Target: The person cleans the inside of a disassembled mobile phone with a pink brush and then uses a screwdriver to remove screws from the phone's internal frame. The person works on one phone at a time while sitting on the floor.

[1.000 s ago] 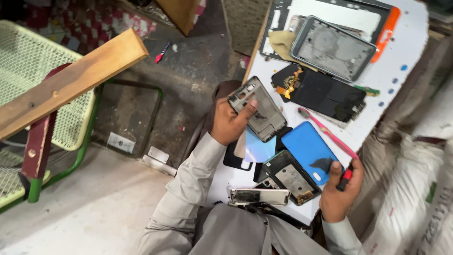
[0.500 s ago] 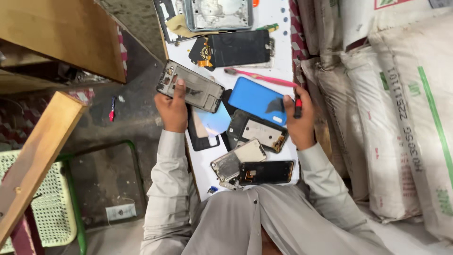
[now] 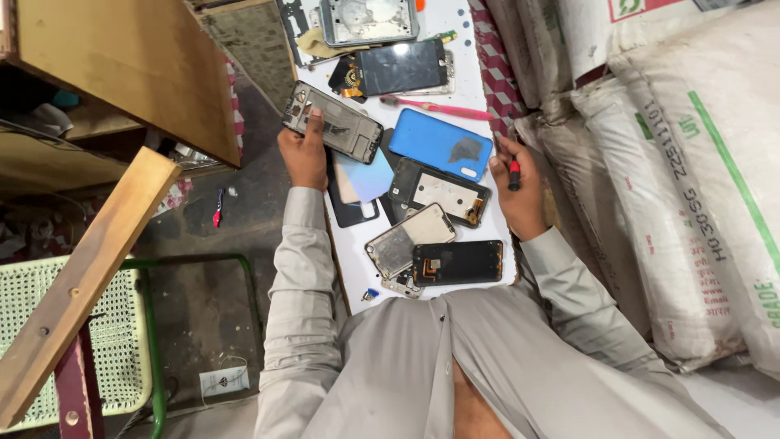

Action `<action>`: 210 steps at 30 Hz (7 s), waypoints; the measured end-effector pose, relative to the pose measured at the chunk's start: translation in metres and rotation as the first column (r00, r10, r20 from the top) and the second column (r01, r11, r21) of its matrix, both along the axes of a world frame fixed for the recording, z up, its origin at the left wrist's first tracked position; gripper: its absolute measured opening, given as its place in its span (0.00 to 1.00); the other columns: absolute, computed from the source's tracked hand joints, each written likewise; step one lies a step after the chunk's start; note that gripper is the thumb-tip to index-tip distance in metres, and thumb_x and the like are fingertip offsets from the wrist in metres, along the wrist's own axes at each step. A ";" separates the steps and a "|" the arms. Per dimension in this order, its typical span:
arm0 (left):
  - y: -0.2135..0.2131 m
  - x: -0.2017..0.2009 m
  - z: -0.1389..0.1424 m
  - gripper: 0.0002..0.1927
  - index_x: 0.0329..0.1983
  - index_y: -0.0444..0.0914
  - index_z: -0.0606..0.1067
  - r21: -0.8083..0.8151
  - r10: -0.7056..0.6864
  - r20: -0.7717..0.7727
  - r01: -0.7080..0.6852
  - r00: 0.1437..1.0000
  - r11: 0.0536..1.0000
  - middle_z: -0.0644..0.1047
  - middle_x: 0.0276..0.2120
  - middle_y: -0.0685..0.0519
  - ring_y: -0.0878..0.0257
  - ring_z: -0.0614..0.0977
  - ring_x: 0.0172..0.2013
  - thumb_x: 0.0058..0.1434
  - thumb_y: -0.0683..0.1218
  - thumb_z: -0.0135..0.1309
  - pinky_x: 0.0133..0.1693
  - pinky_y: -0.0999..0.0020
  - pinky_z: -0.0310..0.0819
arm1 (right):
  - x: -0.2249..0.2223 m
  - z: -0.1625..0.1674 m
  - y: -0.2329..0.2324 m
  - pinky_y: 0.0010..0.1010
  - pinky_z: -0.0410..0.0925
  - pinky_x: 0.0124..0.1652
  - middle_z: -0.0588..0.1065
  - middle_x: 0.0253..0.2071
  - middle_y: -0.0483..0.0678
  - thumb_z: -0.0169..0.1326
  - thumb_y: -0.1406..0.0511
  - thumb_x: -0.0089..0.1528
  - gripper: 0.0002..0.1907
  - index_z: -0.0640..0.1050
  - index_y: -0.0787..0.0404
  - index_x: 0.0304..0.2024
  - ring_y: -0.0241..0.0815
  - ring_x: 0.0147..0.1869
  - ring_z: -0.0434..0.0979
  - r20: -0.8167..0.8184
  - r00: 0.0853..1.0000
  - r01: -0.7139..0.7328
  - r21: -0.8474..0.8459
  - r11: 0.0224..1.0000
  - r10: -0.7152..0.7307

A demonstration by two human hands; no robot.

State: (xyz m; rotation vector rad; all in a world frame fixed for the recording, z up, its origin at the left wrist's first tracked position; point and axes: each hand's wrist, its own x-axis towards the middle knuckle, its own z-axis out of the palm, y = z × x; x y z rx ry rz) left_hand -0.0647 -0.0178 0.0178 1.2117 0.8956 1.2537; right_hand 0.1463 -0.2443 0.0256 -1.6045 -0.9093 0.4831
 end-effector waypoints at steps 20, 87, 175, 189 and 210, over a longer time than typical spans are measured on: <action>-0.131 -0.145 -0.035 0.12 0.49 0.33 0.77 -0.140 -0.134 0.134 0.153 0.982 0.978 0.81 0.40 0.51 0.60 0.83 0.40 0.67 0.44 0.56 0.45 0.64 0.81 | 0.000 0.035 -0.091 0.45 0.66 0.59 0.77 0.56 0.49 0.69 0.56 0.50 0.28 0.75 0.61 0.48 0.52 0.56 0.75 0.593 0.505 -0.518 -0.373 0.770 0.627; -0.017 0.046 -0.065 0.18 0.30 0.33 0.74 0.024 -0.242 -0.163 0.249 0.956 0.968 0.72 0.24 0.62 0.73 0.67 0.27 0.72 0.50 0.56 0.28 0.72 0.61 | -0.014 -0.023 0.106 0.34 0.74 0.58 0.79 0.50 0.56 0.54 0.75 0.67 0.05 0.74 0.68 0.45 0.46 0.55 0.82 0.216 0.901 -0.425 0.268 0.865 0.376; -0.015 0.053 -0.051 0.15 0.32 0.35 0.76 -0.179 -0.144 -0.004 0.141 0.990 0.974 0.69 0.24 0.62 0.73 0.63 0.25 0.69 0.50 0.58 0.25 0.72 0.54 | -0.018 -0.005 0.109 0.36 0.75 0.56 0.81 0.50 0.50 0.60 0.74 0.61 0.10 0.77 0.63 0.44 0.49 0.56 0.81 0.530 0.806 -0.444 0.245 0.862 0.264; -0.013 0.056 -0.048 0.11 0.38 0.32 0.78 -0.155 -0.243 0.060 0.249 0.968 0.956 0.79 0.32 0.57 0.69 0.76 0.33 0.64 0.47 0.61 0.35 0.72 0.72 | -0.015 -0.010 0.110 0.36 0.75 0.54 0.81 0.48 0.51 0.60 0.73 0.63 0.08 0.77 0.64 0.44 0.49 0.55 0.81 0.526 0.824 -0.394 0.270 0.879 0.208; -0.011 0.056 -0.054 0.11 0.28 0.37 0.75 -0.145 -0.237 0.143 0.257 0.961 0.955 0.72 0.25 0.63 0.75 0.66 0.26 0.67 0.44 0.59 0.26 0.75 0.57 | -0.017 -0.002 0.115 0.39 0.72 0.59 0.79 0.51 0.49 0.62 0.75 0.57 0.15 0.79 0.63 0.47 0.50 0.58 0.79 0.647 0.733 -0.478 0.269 0.836 0.210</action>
